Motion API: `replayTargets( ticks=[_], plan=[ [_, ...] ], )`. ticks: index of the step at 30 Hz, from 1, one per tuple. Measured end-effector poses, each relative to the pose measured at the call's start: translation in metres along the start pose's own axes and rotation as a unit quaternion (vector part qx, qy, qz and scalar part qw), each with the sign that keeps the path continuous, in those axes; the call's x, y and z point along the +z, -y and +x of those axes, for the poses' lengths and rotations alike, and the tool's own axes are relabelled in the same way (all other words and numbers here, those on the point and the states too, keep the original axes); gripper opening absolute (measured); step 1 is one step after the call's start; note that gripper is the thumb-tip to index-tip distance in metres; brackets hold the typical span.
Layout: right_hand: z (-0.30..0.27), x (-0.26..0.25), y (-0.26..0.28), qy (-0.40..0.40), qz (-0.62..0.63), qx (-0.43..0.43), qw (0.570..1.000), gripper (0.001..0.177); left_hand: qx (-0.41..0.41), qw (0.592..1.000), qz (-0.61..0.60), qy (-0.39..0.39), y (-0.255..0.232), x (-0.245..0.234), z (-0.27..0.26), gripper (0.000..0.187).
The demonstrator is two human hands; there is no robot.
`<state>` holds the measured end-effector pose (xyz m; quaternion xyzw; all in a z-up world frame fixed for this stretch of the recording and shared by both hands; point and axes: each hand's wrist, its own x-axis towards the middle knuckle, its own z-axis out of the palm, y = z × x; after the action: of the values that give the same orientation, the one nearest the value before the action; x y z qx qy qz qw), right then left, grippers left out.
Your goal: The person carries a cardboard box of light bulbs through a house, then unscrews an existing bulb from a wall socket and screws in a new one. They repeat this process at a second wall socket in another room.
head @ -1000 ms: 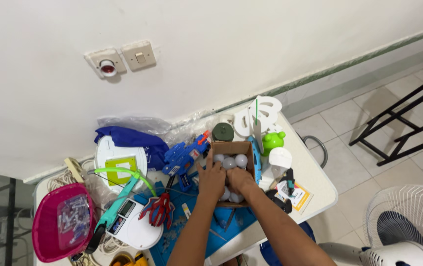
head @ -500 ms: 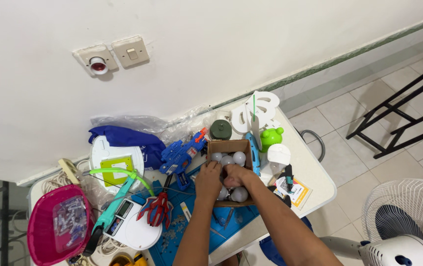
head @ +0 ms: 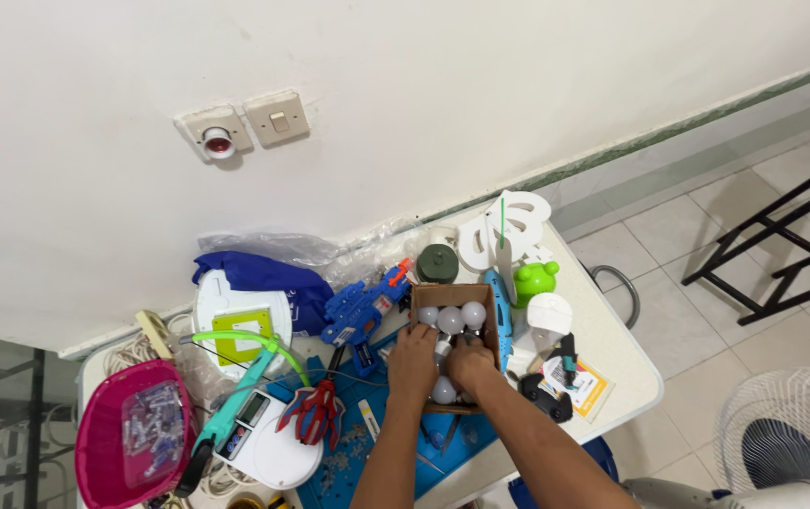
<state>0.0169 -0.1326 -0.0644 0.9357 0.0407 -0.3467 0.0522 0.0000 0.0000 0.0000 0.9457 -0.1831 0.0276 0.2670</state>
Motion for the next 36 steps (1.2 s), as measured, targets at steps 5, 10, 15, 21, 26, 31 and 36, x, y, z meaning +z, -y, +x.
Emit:
replayTargets(
  ticks=[5, 10, 15, 21, 26, 31, 36],
  plan=[
    [-0.012, -0.012, -0.011, -0.018, 0.036, -0.020, 0.999, 0.032, 0.014, 1.000, 0.004, -0.021, -0.003, 0.003, -0.002, 0.032],
    [-0.015, -0.020, -0.021, -0.016, 0.098, -0.036, 0.994, 0.032, -0.004, 1.000, 0.008, 0.012, -0.004, 0.001, 0.001, 0.031],
    [0.008, 0.015, -0.012, -0.014, 0.035, 0.006, 0.999, 0.035, 0.013, 1.000, 0.008, -0.012, -0.004, 0.000, -0.001, 0.034],
    [0.030, 0.030, 0.001, 0.009, -0.018, 0.039, 0.999, 0.039, -0.002, 1.000, 0.014, 0.013, 0.000, 0.000, -0.003, 0.030],
    [-0.001, 0.001, -0.004, -0.018, -0.039, -0.002, 0.999, 0.036, 0.000, 1.000, 0.017, 0.003, -0.002, 0.001, -0.002, 0.029],
    [-0.021, -0.025, -0.006, -0.040, -0.015, -0.018, 0.999, 0.035, 0.005, 1.000, 0.026, 0.001, -0.001, 0.005, -0.001, 0.024],
    [-0.033, -0.033, -0.014, -0.080, 0.035, -0.071, 0.994, 0.029, -0.004, 0.999, 0.030, 0.017, 0.000, 0.004, -0.002, 0.027]
  ],
)
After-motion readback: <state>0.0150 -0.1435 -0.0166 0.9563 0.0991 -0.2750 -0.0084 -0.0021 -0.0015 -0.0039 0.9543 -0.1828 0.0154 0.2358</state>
